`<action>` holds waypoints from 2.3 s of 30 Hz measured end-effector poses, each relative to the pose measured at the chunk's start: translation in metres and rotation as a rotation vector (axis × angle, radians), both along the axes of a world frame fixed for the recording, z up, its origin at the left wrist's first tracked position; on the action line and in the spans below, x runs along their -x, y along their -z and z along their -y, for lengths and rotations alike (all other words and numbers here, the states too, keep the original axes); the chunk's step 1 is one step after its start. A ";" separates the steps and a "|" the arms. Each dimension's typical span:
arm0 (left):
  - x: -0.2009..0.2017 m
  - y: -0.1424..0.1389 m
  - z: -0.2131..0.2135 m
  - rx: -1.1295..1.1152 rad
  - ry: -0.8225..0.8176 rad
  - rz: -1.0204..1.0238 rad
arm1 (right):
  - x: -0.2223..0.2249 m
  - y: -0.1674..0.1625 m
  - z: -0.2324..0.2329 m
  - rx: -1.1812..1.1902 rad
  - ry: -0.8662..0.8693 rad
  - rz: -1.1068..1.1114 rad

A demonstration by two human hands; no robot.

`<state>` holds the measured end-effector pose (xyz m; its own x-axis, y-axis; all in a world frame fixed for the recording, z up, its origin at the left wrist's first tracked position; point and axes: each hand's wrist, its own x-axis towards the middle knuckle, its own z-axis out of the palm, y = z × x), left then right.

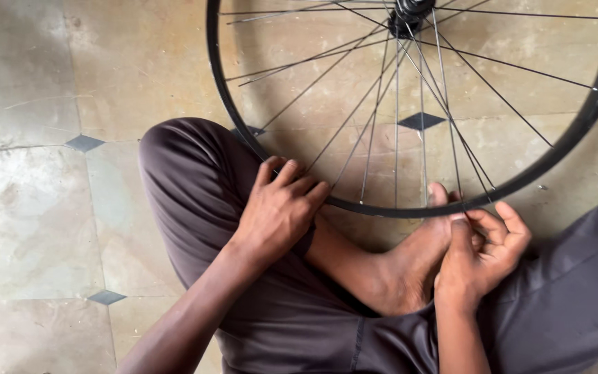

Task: The person sits on the floor and laces a bicycle wheel by hand, inserting spokes into the rim and securing them with nipples. The person works methodically around the wheel, threading each spoke and tightening it to connect the hub to the rim.

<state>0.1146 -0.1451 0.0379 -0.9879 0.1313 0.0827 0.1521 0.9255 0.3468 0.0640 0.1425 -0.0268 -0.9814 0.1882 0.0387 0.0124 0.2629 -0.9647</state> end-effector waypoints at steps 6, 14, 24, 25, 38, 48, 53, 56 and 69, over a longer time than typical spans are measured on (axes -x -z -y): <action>-0.003 0.002 -0.002 -0.007 -0.026 0.015 | 0.000 -0.007 0.000 0.030 0.030 0.040; -0.008 0.003 -0.004 -0.054 0.009 0.008 | 0.000 -0.001 -0.004 -0.013 -0.017 0.017; -0.013 0.017 -0.020 0.097 0.077 0.027 | 0.001 0.000 -0.004 -0.005 0.039 0.012; -0.013 0.018 -0.021 0.105 0.083 0.048 | 0.001 -0.001 -0.004 -0.008 0.020 0.000; -0.006 0.017 -0.018 0.015 0.032 0.041 | 0.003 0.003 -0.003 -0.032 -0.015 -0.066; -0.006 0.018 -0.011 -0.023 -0.001 0.017 | 0.001 -0.001 -0.002 0.040 0.001 -0.028; -0.004 0.011 -0.014 -0.040 -0.030 0.051 | 0.002 -0.011 0.007 -0.012 0.096 0.044; -0.001 0.009 -0.014 -0.039 -0.034 0.077 | 0.004 -0.011 0.007 -0.015 0.067 -0.008; 0.048 -0.016 -0.125 -0.107 0.034 -0.206 | 0.084 0.005 -0.053 0.387 0.201 0.074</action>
<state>0.0666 -0.0199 0.0544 -0.9438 0.1443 0.2972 0.2606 0.8782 0.4010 -0.0203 0.1957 -0.0320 -0.9213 0.3625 -0.1409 0.0990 -0.1319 -0.9863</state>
